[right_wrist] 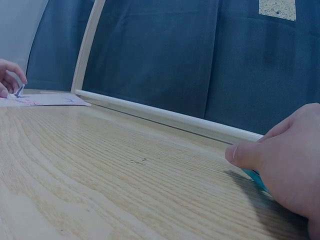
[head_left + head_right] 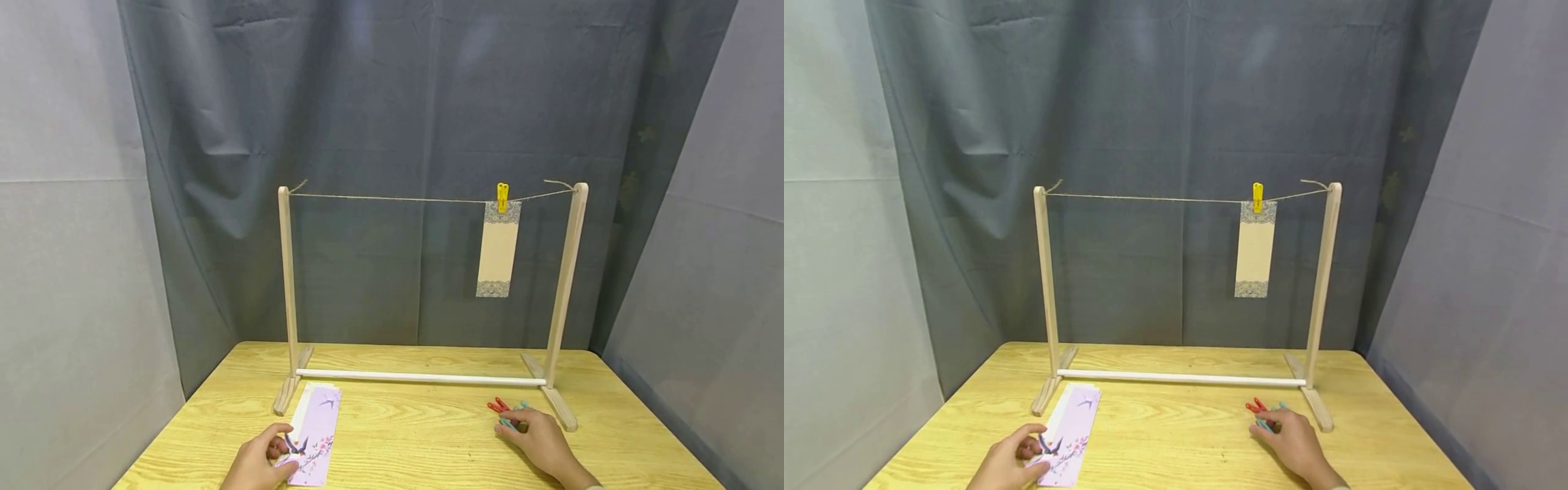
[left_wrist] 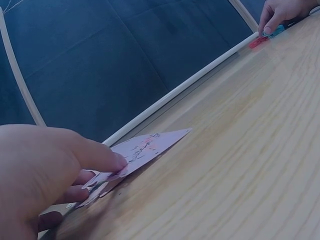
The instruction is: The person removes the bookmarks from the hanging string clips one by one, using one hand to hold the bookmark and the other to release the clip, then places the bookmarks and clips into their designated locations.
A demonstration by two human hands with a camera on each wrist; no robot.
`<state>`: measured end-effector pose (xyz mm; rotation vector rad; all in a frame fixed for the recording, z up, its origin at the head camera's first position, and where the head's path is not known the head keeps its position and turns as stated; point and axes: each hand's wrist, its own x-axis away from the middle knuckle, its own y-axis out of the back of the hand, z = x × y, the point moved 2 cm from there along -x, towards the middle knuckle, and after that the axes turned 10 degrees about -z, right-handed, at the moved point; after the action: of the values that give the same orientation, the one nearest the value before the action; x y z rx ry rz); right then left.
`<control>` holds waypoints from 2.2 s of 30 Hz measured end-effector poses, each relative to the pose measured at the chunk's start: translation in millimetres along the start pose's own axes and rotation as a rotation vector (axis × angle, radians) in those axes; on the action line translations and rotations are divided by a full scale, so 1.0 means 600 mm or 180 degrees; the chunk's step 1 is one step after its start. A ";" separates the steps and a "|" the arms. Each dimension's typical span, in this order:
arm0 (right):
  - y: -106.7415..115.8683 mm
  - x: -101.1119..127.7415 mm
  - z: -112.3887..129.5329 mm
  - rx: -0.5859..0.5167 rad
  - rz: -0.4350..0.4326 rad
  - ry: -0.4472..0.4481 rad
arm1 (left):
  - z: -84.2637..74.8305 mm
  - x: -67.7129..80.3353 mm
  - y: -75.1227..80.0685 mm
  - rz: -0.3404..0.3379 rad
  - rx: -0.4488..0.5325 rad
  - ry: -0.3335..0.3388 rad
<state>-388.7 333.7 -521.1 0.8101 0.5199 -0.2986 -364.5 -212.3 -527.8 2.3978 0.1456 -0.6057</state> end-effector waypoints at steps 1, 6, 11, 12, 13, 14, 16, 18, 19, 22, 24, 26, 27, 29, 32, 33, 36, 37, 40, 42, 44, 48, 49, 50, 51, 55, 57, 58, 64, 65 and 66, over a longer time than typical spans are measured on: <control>0.000 0.000 0.000 -0.0002 0.0003 -0.0011 | 0.000 0.000 0.000 -0.0002 -0.0009 -0.0010; 0.000 0.000 -0.002 -0.0016 0.0040 -0.0034 | 0.001 -0.001 -0.001 -0.0020 -0.0066 -0.0041; -0.002 0.000 -0.006 -0.0002 0.0077 -0.0028 | 0.000 -0.001 -0.001 -0.0017 -0.0078 -0.0043; -0.002 0.000 -0.007 0.0003 0.0080 -0.0026 | 0.000 -0.001 -0.001 -0.0016 -0.0064 -0.0049; -0.003 0.000 -0.007 0.0009 0.0079 -0.0021 | -0.001 -0.001 -0.001 -0.0016 -0.0047 -0.0056; -0.003 -0.001 -0.007 0.0011 0.0075 -0.0020 | -0.001 -0.001 -0.001 -0.0015 -0.0031 -0.0067; -0.003 -0.001 -0.007 0.0020 0.0061 -0.0010 | -0.001 -0.001 0.000 -0.0010 0.0002 -0.0081; -0.003 -0.001 -0.006 0.0034 0.0051 0.0002 | -0.001 -0.001 0.001 -0.0002 0.0020 -0.0084; -0.003 -0.001 -0.005 0.0037 0.0051 0.0005 | -0.002 -0.001 0.001 0.0005 0.0028 -0.0084; -0.002 -0.001 -0.003 0.0063 0.0044 0.0011 | -0.003 0.000 0.002 0.0020 0.0035 -0.0062; -0.002 -0.001 -0.002 0.0078 0.0049 0.0010 | -0.004 -0.001 0.002 0.0024 0.0033 -0.0055; -0.002 -0.001 -0.001 0.0098 0.0044 0.0011 | -0.004 -0.001 0.003 0.0029 0.0021 -0.0041; -0.002 -0.001 -0.001 0.0107 0.0045 0.0013 | -0.003 -0.002 0.003 0.0034 0.0017 -0.0034; -0.002 -0.001 -0.001 0.0118 0.0046 0.0023 | -0.002 -0.003 0.002 0.0050 0.0008 -0.0008; -0.003 -0.002 -0.001 0.0135 0.0039 0.0037 | 0.000 -0.004 0.002 0.0089 -0.0010 0.0035; -0.003 -0.002 -0.002 0.0155 0.0040 0.0045 | 0.001 -0.004 0.001 0.0088 -0.0007 0.0044; -0.004 -0.002 -0.003 0.0214 0.0033 0.0061 | 0.002 -0.004 0.001 0.0079 -0.0020 0.0058; -0.004 -0.002 -0.003 0.0230 0.0032 0.0065 | 0.002 -0.004 0.001 0.0072 -0.0024 0.0065; -0.005 -0.001 -0.004 0.0266 0.0038 0.0069 | 0.003 -0.004 0.000 0.0055 -0.0027 0.0113; -0.005 -0.001 -0.005 0.0262 0.0053 0.0051 | 0.003 -0.003 0.000 0.0054 -0.0024 0.0144; -0.005 -0.001 -0.005 0.0263 0.0076 0.0037 | 0.004 -0.003 0.000 0.0056 -0.0015 0.0170; -0.004 -0.002 -0.004 0.0260 0.0121 0.0031 | 0.006 -0.004 0.000 0.0071 -0.0027 0.0172; -0.004 -0.002 -0.004 0.0261 0.0129 0.0035 | 0.006 -0.004 0.000 0.0076 -0.0028 0.0171; -0.004 -0.002 -0.004 0.0261 0.0135 0.0043 | 0.007 -0.004 0.000 0.0078 -0.0032 0.0166; -0.004 -0.003 -0.004 0.0265 0.0137 0.0044 | 0.007 -0.004 0.000 0.0079 -0.0034 0.0162; -0.004 -0.003 -0.004 0.0278 0.0142 0.0045 | 0.007 -0.005 0.001 0.0080 -0.0045 0.0127; -0.003 -0.003 -0.003 0.0280 0.0141 0.0046 | 0.007 -0.005 0.000 0.0092 -0.0047 0.0119; -0.003 -0.003 -0.003 0.0281 0.0142 0.0046 | 0.007 -0.005 0.000 0.0099 -0.0043 0.0116; -0.004 -0.002 -0.005 0.0278 0.0155 0.0015 | 0.009 -0.006 0.000 0.0172 -0.0024 0.0145; -0.004 -0.002 -0.005 0.0270 0.0162 0.0008 | 0.009 -0.006 0.000 0.0182 -0.0026 0.0144; -0.004 -0.003 -0.005 0.0264 0.0171 0.0010 | 0.009 -0.006 0.001 0.0181 -0.0020 0.0148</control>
<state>-392.1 334.4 -523.4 0.9037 0.4904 -0.2707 -369.7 -216.0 -529.9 2.4023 0.0986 -0.5228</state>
